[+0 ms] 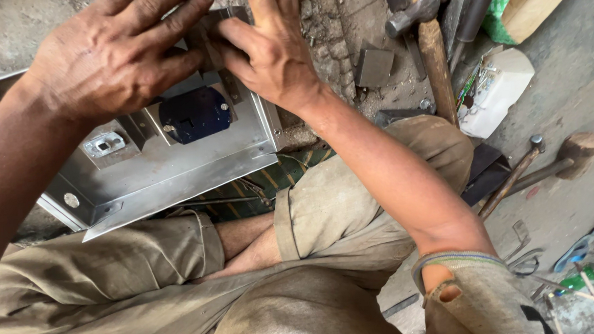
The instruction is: The person assembles a metal electrical box by placing a blue lock mechanism and a metal latch inside. They use a metal rod to widen rectangular cutouts on the box cover, then insert screws to secure the components.
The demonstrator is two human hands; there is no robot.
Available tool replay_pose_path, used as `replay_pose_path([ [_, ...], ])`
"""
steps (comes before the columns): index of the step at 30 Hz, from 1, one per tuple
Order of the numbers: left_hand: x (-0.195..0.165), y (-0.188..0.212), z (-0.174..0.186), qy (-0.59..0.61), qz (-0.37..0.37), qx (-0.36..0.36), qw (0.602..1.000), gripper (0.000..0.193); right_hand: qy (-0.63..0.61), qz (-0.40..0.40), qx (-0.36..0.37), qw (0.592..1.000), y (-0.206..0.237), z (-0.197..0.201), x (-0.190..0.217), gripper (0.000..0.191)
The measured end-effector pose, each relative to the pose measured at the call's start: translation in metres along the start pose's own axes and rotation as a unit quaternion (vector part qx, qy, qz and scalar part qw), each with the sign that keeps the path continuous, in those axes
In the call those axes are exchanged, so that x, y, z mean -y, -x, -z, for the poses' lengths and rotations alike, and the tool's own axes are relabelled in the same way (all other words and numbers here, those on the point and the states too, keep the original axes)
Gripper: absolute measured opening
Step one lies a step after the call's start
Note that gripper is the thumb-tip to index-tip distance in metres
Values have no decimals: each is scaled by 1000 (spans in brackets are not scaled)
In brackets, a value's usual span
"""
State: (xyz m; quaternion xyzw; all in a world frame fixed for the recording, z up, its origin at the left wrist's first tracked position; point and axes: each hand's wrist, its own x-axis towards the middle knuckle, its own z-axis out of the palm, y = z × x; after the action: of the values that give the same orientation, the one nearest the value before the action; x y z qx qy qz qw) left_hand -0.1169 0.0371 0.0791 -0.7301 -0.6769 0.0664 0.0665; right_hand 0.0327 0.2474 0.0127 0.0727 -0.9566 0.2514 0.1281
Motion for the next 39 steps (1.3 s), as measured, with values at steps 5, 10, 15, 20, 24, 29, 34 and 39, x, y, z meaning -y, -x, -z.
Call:
replay_pose_path([
  [5, 0, -1, 3, 1, 2, -3, 1000, 36, -1, -8, 13, 1000, -3, -4, 5, 21],
  [10, 1, -1, 6, 1, 2, -4, 1000, 37, 6, 3, 16, 1000, -1, -5, 5, 18],
  [15, -1, -1, 7, -10, 4, -1, 1000, 38, 38, 18, 9, 999, -2, -6, 5, 19],
  [20, -1, -1, 8, 2, 11, -12, 1000, 35, 38, 19, 29, 999, -3, -6, 7, 19],
  [24, -2, -1, 8, 46, 19, -9, 999, 32, 37, 15, 30, 999, -3, -6, 8, 18],
  [29, -2, -1, 7, 4, 11, -21, 1000, 31, 35, 30, 26, 999, -1, -7, 8, 19],
  [34, -2, -1, 7, -7, 7, 0, 1000, 31, 36, 34, 30, 998, 4, -11, 6, 22],
  [39, -3, -1, 10, -45, 0, 2, 999, 34, 20, 6, 40, 999, 19, -2, 2, 24],
])
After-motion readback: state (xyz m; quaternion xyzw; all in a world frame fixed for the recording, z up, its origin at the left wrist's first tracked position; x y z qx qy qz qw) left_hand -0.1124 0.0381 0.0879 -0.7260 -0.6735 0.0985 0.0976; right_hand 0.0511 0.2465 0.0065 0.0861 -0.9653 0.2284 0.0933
